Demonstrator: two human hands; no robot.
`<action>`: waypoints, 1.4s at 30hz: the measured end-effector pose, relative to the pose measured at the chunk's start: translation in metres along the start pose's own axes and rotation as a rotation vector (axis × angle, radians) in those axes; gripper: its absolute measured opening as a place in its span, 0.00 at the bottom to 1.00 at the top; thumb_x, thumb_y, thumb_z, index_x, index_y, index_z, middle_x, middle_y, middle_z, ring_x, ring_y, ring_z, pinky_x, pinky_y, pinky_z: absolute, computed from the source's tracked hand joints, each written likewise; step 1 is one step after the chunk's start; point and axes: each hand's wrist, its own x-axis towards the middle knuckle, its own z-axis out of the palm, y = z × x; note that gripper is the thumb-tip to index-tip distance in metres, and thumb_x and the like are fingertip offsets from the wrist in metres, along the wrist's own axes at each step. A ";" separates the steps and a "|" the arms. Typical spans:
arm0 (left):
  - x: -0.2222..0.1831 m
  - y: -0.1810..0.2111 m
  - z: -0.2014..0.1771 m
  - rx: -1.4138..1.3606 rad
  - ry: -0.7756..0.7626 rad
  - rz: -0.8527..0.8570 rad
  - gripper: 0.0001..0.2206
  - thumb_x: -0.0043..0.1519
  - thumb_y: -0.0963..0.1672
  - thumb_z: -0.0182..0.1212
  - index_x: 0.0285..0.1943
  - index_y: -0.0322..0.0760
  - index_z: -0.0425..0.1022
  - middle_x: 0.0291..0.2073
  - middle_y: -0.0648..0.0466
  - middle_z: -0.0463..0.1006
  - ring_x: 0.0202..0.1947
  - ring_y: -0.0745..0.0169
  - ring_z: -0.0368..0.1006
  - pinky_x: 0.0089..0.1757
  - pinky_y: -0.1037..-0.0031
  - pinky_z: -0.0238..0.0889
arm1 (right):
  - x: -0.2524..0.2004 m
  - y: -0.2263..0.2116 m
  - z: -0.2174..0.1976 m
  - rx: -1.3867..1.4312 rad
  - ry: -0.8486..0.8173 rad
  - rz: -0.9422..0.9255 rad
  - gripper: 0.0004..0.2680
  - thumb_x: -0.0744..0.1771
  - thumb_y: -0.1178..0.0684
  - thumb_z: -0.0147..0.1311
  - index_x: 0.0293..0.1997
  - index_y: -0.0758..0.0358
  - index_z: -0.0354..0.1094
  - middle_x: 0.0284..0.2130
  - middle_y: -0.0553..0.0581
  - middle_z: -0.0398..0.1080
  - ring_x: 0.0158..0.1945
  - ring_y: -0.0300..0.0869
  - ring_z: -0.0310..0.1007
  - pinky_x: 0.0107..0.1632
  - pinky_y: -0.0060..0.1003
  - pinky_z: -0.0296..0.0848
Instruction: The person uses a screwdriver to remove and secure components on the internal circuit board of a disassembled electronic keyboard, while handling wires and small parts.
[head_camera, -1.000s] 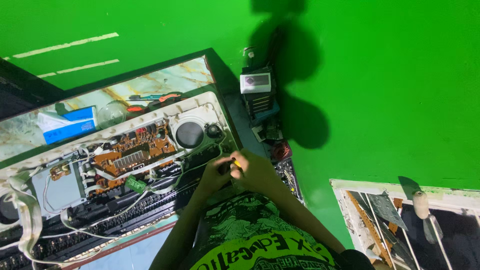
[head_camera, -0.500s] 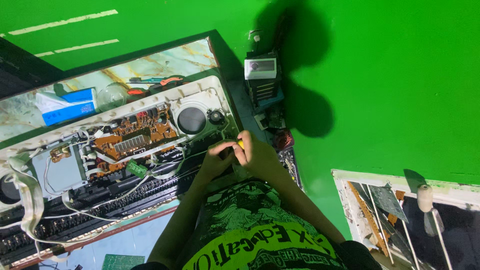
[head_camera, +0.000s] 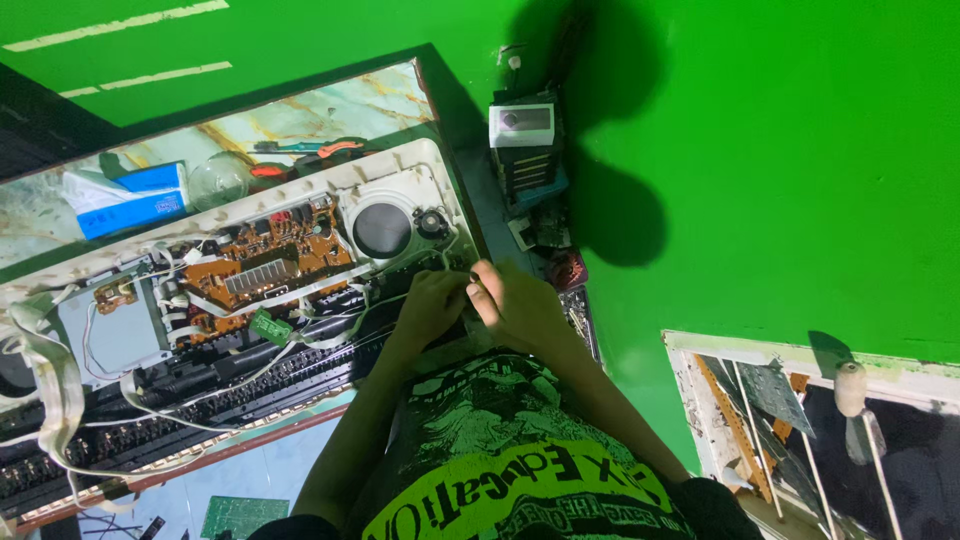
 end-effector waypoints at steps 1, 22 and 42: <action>-0.001 0.000 0.000 0.021 -0.008 -0.006 0.10 0.61 0.42 0.62 0.51 0.41 0.78 0.41 0.52 0.81 0.43 0.52 0.76 0.53 0.60 0.58 | 0.001 0.000 0.000 0.018 -0.023 0.011 0.13 0.69 0.45 0.43 0.52 0.60 0.66 0.38 0.63 0.73 0.38 0.57 0.75 0.41 0.53 0.71; -0.020 -0.055 0.062 0.431 -0.065 0.053 0.18 0.56 0.51 0.64 0.53 0.47 0.77 0.52 0.57 0.76 0.54 0.49 0.64 0.54 0.43 0.50 | 0.006 0.005 0.012 0.076 0.029 -0.091 0.12 0.68 0.48 0.55 0.58 0.54 0.66 0.46 0.61 0.66 0.41 0.53 0.74 0.43 0.47 0.74; -0.016 -0.043 0.056 0.407 -0.103 0.002 0.20 0.49 0.49 0.67 0.50 0.45 0.76 0.49 0.54 0.77 0.54 0.48 0.65 0.55 0.44 0.51 | 0.005 0.010 0.023 0.294 0.030 -0.157 0.22 0.65 0.56 0.57 0.68 0.58 0.60 0.46 0.62 0.71 0.47 0.50 0.74 0.52 0.44 0.73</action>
